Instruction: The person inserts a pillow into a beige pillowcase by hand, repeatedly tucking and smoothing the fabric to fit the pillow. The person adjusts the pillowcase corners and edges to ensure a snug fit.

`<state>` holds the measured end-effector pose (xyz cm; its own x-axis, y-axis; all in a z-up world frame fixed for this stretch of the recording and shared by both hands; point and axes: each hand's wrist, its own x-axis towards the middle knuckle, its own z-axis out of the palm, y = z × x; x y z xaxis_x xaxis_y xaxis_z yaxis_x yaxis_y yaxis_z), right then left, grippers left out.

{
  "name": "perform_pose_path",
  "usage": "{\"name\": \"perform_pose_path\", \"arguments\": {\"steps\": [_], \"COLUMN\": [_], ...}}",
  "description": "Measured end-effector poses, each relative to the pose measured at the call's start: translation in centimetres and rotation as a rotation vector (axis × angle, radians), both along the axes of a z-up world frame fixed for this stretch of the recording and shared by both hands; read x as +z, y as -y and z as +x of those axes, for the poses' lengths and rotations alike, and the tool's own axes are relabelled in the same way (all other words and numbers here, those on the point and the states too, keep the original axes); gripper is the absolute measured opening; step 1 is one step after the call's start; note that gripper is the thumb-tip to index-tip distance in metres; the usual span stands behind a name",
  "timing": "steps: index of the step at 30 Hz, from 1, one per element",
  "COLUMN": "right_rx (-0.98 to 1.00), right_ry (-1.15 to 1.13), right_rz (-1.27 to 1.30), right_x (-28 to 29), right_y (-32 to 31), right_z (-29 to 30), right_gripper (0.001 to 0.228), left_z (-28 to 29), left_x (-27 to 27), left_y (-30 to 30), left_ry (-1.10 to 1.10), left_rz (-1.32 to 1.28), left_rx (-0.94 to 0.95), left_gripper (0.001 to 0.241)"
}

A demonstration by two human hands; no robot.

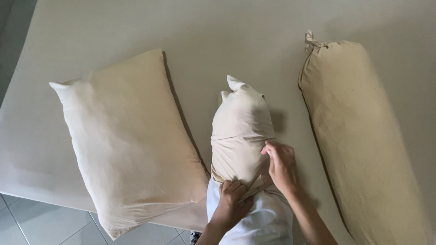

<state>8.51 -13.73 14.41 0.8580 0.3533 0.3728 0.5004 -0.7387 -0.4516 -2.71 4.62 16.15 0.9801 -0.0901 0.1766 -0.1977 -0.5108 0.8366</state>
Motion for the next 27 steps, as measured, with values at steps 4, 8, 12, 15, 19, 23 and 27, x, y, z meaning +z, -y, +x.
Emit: {"name": "perform_pose_path", "arguments": {"steps": [4, 8, 12, 15, 19, 23, 27], "right_rx": [-0.086, 0.028, -0.017, 0.015, 0.091, 0.397, 0.132], "right_ry": [-0.039, -0.125, 0.099, -0.036, -0.179, -0.386, -0.518], "right_rz": [0.253, 0.133, -0.18, -0.105, -0.002, -0.003, -0.013], "right_x": [3.9, 4.4, -3.0, -0.2, 1.7, 3.1, 6.6], "right_y": [-2.3, -3.2, -3.1, -3.0, -2.6, -2.7, -1.9], "right_z": [3.1, 5.3, 6.9, 6.8, 6.0, 3.1, 4.3], "right_gripper": [0.012, 0.049, 0.015, 0.011, 0.01, 0.016, 0.008], "left_z": [0.3, 0.0, -0.2, -0.1, 0.3, -0.9, 0.9], "left_x": [0.2, 0.2, -0.2, 0.4, -0.3, -2.8, -1.2], "left_y": [0.3, -0.3, -0.3, -0.5, -1.1, -2.0, -1.4], "left_ry": [-0.058, -0.067, -0.009, -0.038, -0.047, -0.18, -0.112], "left_rz": [-0.013, 0.002, 0.016, -0.006, -0.039, -0.019, 0.026], "left_rx": [-0.03, -0.066, -0.1, -0.08, -0.071, 0.007, 0.086], "left_gripper": [0.016, 0.017, 0.014, 0.026, 0.018, 0.017, 0.012]}}
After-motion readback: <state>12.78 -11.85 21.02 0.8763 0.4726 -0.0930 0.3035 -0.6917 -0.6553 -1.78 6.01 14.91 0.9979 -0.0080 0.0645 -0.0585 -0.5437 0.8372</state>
